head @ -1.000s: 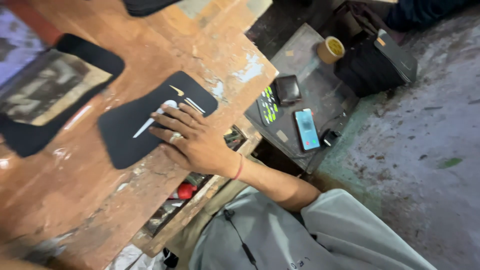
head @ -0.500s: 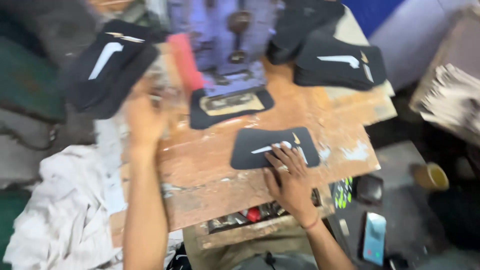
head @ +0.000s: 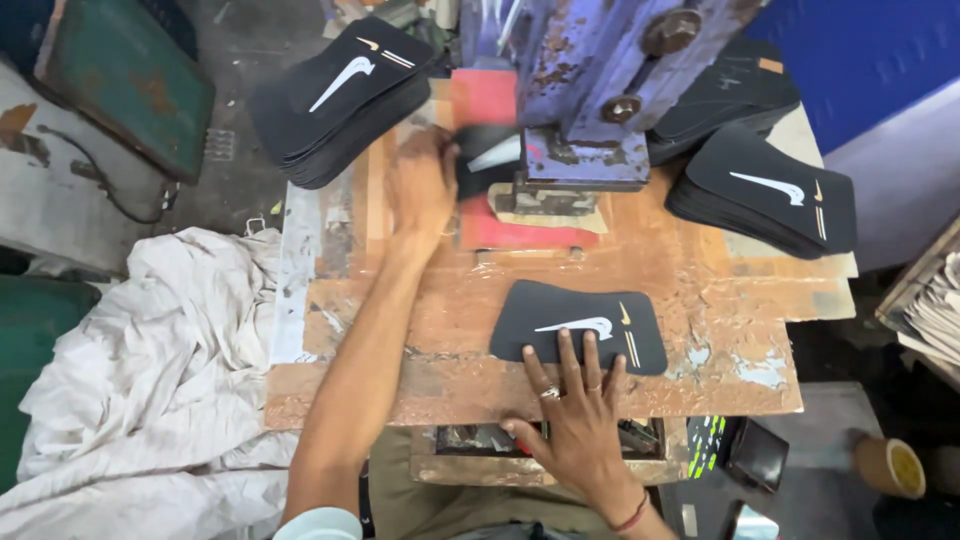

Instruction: Manually positioning fabric panels on a heat press to apply logos and stacking the finished parts.

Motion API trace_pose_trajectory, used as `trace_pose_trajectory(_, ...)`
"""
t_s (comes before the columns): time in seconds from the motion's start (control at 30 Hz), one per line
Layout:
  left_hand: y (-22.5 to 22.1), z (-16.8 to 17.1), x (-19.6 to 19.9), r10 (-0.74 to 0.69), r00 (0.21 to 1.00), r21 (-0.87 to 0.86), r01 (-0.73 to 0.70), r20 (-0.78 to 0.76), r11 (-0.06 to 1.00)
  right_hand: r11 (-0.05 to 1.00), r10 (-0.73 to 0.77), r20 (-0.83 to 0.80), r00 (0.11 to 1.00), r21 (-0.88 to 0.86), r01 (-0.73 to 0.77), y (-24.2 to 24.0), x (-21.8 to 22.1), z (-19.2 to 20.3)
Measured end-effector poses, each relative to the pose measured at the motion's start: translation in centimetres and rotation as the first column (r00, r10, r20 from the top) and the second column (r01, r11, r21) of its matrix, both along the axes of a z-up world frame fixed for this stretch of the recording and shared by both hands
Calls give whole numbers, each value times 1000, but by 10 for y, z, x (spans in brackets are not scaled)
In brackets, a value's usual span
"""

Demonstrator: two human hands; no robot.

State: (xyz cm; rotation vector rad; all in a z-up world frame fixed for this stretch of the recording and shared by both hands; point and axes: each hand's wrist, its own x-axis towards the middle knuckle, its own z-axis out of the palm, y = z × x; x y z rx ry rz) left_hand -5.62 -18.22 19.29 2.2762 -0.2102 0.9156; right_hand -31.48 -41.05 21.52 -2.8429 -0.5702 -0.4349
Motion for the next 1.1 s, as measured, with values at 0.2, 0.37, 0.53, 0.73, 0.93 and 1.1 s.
trace_pose_trajectory(0.2,41,35,-19,-45,995,-373,8,-91,928,979,198,-61,978,-25,-200,11,93,1)
trace_pose_trajectory(0.37,71,43,-19,111,977,-382,-34,180,923,978,157,64,986,-150,-146,27,145,-13)
trace_pose_trajectory(0.53,79,45,-19,108,964,-496,28,243,868,987,118,2,993,-114,-117,40,137,-10)
trace_pose_trajectory(0.73,77,45,-17,121,965,-540,24,231,842,990,104,-2,995,-93,-104,38,137,-9)
trace_pose_trajectory(0.93,84,40,-10,136,953,-592,54,271,804,976,217,-44,975,-27,-218,26,110,16)
trace_pose_trajectory(1.1,86,41,-15,126,970,-660,46,210,750,952,304,-101,947,68,-298,5,50,10)
